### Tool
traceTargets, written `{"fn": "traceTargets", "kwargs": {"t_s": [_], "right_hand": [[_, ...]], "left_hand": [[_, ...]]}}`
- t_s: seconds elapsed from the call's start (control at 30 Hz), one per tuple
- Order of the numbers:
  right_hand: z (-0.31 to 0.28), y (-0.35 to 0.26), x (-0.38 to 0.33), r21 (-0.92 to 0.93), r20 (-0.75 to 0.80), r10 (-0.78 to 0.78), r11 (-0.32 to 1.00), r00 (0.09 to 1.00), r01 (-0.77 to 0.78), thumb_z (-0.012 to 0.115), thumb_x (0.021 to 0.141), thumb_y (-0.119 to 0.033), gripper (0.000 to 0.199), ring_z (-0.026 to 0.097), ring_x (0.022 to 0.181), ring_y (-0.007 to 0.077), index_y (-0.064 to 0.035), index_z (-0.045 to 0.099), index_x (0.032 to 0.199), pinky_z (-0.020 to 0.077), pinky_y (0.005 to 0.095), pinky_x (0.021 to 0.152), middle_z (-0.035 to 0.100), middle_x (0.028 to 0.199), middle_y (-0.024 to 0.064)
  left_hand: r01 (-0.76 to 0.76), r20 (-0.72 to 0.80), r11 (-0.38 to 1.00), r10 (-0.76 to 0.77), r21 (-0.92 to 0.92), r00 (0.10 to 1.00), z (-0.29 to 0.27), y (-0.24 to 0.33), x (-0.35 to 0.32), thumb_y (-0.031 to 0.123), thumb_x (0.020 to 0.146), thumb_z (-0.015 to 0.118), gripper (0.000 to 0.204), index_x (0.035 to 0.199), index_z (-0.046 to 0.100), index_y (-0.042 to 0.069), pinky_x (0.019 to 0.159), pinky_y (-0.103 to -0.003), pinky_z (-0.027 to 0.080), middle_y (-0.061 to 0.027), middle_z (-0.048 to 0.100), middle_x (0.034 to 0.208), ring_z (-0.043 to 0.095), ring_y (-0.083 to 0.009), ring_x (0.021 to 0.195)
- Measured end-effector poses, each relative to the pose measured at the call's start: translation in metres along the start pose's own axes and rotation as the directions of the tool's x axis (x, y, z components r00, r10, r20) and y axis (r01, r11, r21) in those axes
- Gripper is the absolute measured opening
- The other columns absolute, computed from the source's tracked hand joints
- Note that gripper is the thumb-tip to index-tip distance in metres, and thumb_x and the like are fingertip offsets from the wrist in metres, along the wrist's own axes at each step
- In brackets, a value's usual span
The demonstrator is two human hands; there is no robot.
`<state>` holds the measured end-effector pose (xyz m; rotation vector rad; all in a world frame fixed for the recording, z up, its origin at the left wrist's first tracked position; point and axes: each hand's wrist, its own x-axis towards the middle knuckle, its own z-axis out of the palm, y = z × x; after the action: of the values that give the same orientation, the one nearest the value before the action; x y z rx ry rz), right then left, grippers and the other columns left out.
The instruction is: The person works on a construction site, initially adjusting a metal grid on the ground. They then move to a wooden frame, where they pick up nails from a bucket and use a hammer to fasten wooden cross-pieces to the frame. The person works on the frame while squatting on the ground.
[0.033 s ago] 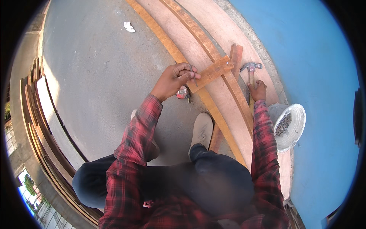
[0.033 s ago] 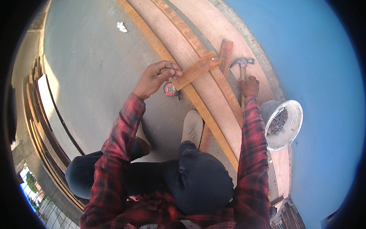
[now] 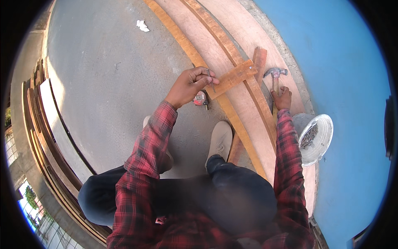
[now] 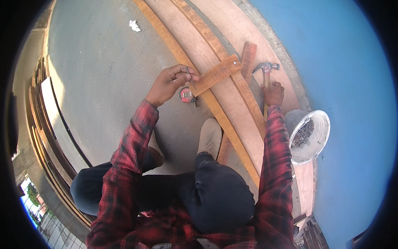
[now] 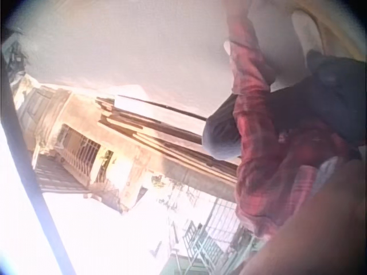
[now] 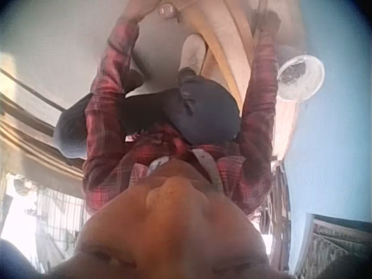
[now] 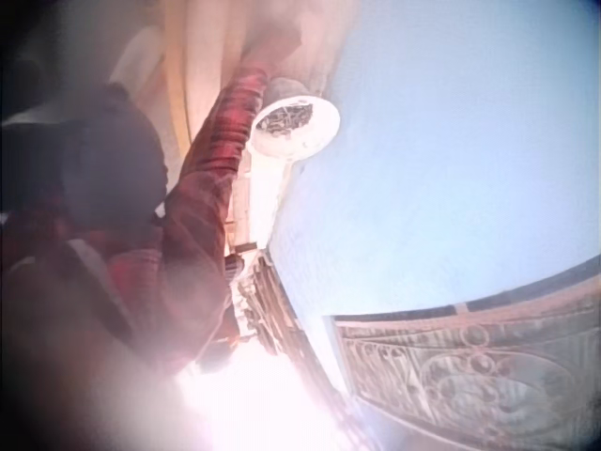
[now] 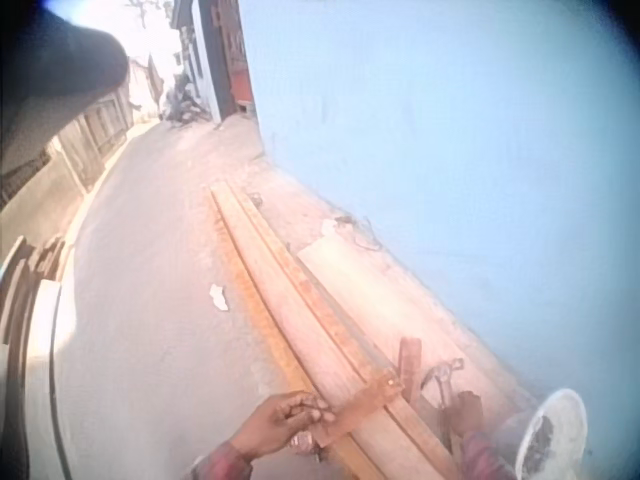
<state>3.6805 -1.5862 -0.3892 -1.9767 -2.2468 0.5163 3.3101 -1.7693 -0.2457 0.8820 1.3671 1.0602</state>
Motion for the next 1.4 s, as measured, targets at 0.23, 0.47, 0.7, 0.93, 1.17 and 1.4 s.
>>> {"fn": "traceTargets", "kwargs": {"t_s": [0.23, 0.47, 0.7, 0.93, 1.17, 1.4], "right_hand": [[0.0, 0.009, 0.025, -0.07, -0.131, -0.219, 0.975, 0.967, 0.212, 0.07, 0.084, -0.026, 0.043, 0.062, 0.094, 0.0403, 0.0029, 0.057, 0.113, 0.0486, 0.0438, 0.083, 0.062, 0.101, 0.0225], [-0.093, -0.07, 0.018, 0.726, 0.165, 0.084, 0.665, 0.983, -0.179, 0.058, 0.096, -0.024, 0.029, 0.05, 0.063, 0.0092, -0.001, 0.057, 0.114, 0.0428, 0.025, 0.058, 0.054, 0.077, 0.0005], [-0.172, -0.165, -0.109, 0.88, 0.188, -0.186, 0.468, 0.964, -0.081, 0.054, 0.1, -0.016, 0.034, 0.048, 0.064, 0.0058, -0.0003, 0.05, 0.129, 0.0427, 0.0234, 0.055, 0.051, 0.082, -0.0015], [-0.153, -0.191, -0.159, 0.753, 0.229, -0.378, 0.653, 0.897, 0.083, 0.051, 0.1, -0.016, 0.037, 0.053, 0.059, 0.0105, 0.0025, 0.048, 0.132, 0.0456, 0.0283, 0.056, 0.053, 0.076, 0.0056], [-0.147, -0.199, -0.182, 0.387, 0.117, -0.543, 0.796, 0.831, 0.465, 0.049, 0.1, -0.015, 0.034, 0.058, 0.072, 0.024, 0.0044, 0.047, 0.128, 0.0468, 0.0353, 0.064, 0.06, 0.097, 0.0152], [-0.141, -0.207, -0.185, 0.27, 0.181, -0.548, 0.826, 0.817, 0.495, 0.054, 0.098, -0.02, 0.043, 0.06, 0.099, 0.0455, 0.0064, 0.046, 0.131, 0.0486, 0.0468, 0.081, 0.059, 0.109, 0.0297]], "left_hand": [[-0.079, -0.121, 0.986, 0.097, 0.146, 0.988, 0.003, -0.031, -0.008, 0.011, 0.098, 0.056, 0.017, 0.107, 0.065, 0.001, 0.086, -0.031, 0.052, -0.0064, 0.071, 0.098, 0.066, -0.014, 0.093], [-0.169, -0.118, 0.911, 0.228, 0.375, 0.966, -0.001, -0.034, -0.008, 0.016, 0.095, 0.061, 0.02, 0.105, 0.069, 0.0, 0.08, -0.031, 0.054, -0.0088, 0.072, 0.093, 0.07, -0.0167, 0.087], [-0.339, 0.09, 0.724, 0.36, 0.601, 0.929, -0.001, -0.027, 0.008, 0.022, 0.091, 0.065, 0.025, 0.108, 0.07, 0.003, 0.078, -0.034, 0.055, -0.0089, 0.073, 0.098, 0.071, -0.0226, 0.087], [-0.453, 0.238, 0.638, 0.397, 0.623, 0.886, -0.006, -0.021, 0.016, 0.024, 0.092, 0.064, 0.024, 0.107, 0.071, 0.006, 0.078, -0.039, 0.054, -0.011, 0.072, 0.099, 0.069, -0.0282, 0.087], [-0.462, 0.184, 0.673, 0.445, 0.578, 0.877, -0.002, -0.034, 0.0, 0.019, 0.093, 0.06, 0.02, 0.105, 0.068, 0.005, 0.081, -0.04, 0.052, -0.0113, 0.065, 0.102, 0.064, -0.0307, 0.094], [-0.437, 0.115, 0.738, 0.445, 0.515, 0.888, 0.005, -0.043, -0.001, 0.016, 0.095, 0.057, 0.019, 0.107, 0.067, 0.004, 0.078, -0.042, 0.051, -0.0138, 0.065, 0.098, 0.064, -0.0332, 0.089]]}}
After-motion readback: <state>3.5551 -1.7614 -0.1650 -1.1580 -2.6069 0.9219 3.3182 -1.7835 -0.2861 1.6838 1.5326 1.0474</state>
